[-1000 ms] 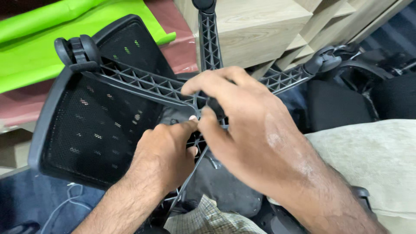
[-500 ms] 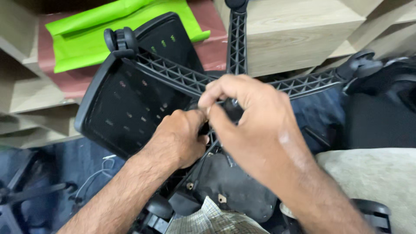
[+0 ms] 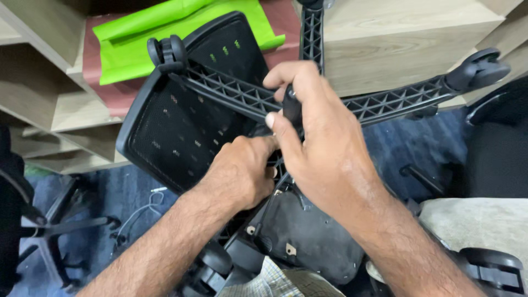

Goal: The person uses a screwdriver to tighten the central bolt on the base of an office chair. They rotate the chair base to access the bolt and continue tightening it throughout the clip.

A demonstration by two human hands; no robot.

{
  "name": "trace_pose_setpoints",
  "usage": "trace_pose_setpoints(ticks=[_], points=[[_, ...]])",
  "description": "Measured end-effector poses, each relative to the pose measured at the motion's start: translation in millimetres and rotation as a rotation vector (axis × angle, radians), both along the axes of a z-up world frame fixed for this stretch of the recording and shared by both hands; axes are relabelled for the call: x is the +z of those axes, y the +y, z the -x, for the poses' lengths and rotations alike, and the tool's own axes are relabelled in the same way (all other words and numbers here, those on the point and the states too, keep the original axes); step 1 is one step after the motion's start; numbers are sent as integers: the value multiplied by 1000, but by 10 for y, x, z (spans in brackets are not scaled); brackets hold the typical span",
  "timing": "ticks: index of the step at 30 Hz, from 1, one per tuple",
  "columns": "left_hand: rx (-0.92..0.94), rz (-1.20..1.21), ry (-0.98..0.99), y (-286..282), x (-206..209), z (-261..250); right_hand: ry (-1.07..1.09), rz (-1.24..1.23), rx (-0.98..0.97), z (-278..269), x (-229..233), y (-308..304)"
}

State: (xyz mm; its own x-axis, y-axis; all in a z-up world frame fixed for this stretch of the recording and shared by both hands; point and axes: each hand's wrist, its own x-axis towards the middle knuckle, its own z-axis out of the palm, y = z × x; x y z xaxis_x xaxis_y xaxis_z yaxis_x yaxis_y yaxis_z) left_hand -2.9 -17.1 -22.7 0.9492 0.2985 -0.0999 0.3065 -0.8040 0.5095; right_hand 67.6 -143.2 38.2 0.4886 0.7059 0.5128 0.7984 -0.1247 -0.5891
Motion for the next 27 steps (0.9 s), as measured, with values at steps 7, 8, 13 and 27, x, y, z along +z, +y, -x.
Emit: trace_pose_setpoints(ticks=[7,8,13,27], points=[[-6,-70,144,32,8,6,174,-49,-112,75,4,157],[-3,-39,143,30,10,12,274,-6,-171,77,12,180],[-32,-35,199,41,73,-39,258,0,-125,42,67,288],[-85,138,200,239,223,-35,177,-106,-335,141,-94,204]])
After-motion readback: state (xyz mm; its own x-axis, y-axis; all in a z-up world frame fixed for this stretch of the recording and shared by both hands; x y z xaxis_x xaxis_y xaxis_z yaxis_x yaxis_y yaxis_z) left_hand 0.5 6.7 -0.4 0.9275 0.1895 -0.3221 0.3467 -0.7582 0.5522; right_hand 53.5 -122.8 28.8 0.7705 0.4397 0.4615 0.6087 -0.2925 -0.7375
